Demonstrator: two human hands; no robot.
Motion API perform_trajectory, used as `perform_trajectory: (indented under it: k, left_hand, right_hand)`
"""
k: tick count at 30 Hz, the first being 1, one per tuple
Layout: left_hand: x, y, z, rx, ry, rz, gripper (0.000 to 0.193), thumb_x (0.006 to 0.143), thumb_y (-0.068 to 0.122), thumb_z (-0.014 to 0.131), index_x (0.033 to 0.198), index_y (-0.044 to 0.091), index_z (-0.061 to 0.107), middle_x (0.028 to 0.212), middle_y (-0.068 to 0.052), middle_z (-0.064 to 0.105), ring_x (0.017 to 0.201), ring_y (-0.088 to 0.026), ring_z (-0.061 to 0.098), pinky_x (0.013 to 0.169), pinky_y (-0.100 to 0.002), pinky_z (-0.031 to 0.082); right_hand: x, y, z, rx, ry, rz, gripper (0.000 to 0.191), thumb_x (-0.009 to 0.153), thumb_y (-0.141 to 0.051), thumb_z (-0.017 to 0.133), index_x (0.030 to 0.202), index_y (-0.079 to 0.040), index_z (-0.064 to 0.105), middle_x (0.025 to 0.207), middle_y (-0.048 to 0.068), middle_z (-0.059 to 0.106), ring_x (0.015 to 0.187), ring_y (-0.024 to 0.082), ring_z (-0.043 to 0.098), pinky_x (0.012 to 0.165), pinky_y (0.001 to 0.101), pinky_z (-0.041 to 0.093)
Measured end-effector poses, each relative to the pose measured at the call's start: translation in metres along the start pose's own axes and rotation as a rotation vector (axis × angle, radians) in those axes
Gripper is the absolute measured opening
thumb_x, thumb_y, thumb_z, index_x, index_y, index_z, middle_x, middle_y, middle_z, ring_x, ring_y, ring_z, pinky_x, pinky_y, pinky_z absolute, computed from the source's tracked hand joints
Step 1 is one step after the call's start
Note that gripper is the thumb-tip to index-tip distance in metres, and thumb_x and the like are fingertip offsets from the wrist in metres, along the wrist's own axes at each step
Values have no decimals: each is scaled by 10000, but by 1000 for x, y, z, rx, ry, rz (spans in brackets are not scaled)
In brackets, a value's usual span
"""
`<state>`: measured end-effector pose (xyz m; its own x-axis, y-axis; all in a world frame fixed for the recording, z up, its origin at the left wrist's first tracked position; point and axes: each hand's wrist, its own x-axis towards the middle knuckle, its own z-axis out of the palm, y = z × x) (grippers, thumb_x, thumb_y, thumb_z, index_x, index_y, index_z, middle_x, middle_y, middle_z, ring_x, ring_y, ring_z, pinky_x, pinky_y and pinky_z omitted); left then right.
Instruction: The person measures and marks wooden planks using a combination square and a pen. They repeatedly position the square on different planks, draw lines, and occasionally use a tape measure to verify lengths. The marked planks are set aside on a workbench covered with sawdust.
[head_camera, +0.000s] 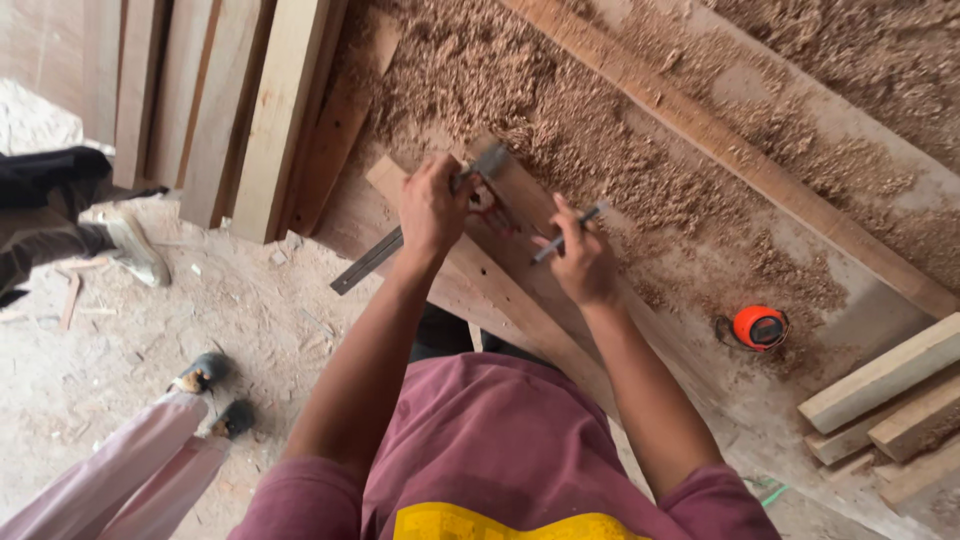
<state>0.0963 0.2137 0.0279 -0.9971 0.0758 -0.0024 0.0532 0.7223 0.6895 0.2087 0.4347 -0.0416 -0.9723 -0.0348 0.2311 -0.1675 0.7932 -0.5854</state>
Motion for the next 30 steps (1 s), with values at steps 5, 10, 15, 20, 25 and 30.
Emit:
perform_trajectory:
  k: [5, 10, 15, 20, 25, 30]
  left_hand:
    - [6, 25, -19, -255, -18, 42, 207, 930, 197, 776, 898, 39, 646, 842, -106, 692, 741, -260, 705, 632, -406, 546]
    - [7, 71, -30, -92, -143, 339, 95, 957, 135, 727, 884, 90, 685, 863, -81, 705, 669, -231, 694, 576, -386, 536]
    - [9, 125, -12, -67, -67, 448, 151, 969, 160, 738, 930, 44, 649, 890, -118, 688, 670, -274, 673, 562, -392, 525]
    - [-23, 130, -24, -104, 33, 282, 199, 966, 190, 752, 933, 46, 619, 813, -141, 644, 623, -285, 637, 555, -419, 484]
    - [-75, 85, -52, 26, -282, 171, 330, 935, 272, 703, 1149, 80, 540, 851, -157, 669, 697, -319, 675, 571, -431, 506]
    - [-108, 56, -50, 400, -623, 425, 652, 714, 321, 706, 1299, 95, 529, 1209, -238, 620, 544, -312, 649, 389, -441, 522]
  right_hand:
    - [-23, 24, -27, -144, 153, 118, 422, 768, -193, 905, 1045, -76, 609, 1353, 123, 673, 1079, 348, 689, 929, 472, 545]
    - [-34, 36, -37, -201, 215, 265, 433, 804, -246, 888, 1089, -63, 619, 1334, 108, 693, 1092, 402, 666, 907, 454, 546]
    - [-30, 20, -45, -99, 123, 294, 266, 888, -191, 831, 1025, -112, 616, 1385, 133, 703, 946, 305, 677, 789, 396, 546]
    - [2, 4, -95, -78, 333, 242, 431, 951, -165, 810, 1293, 9, 615, 802, 28, 688, 756, 236, 627, 702, 391, 521]
    - [20, -24, -137, 157, 79, 458, 250, 984, -223, 855, 975, -45, 680, 692, 76, 622, 613, 211, 603, 614, 399, 489]
    - [7, -40, -153, 199, 39, 288, 414, 838, -177, 850, 1179, -32, 664, 915, 72, 710, 739, 208, 635, 709, 384, 535]
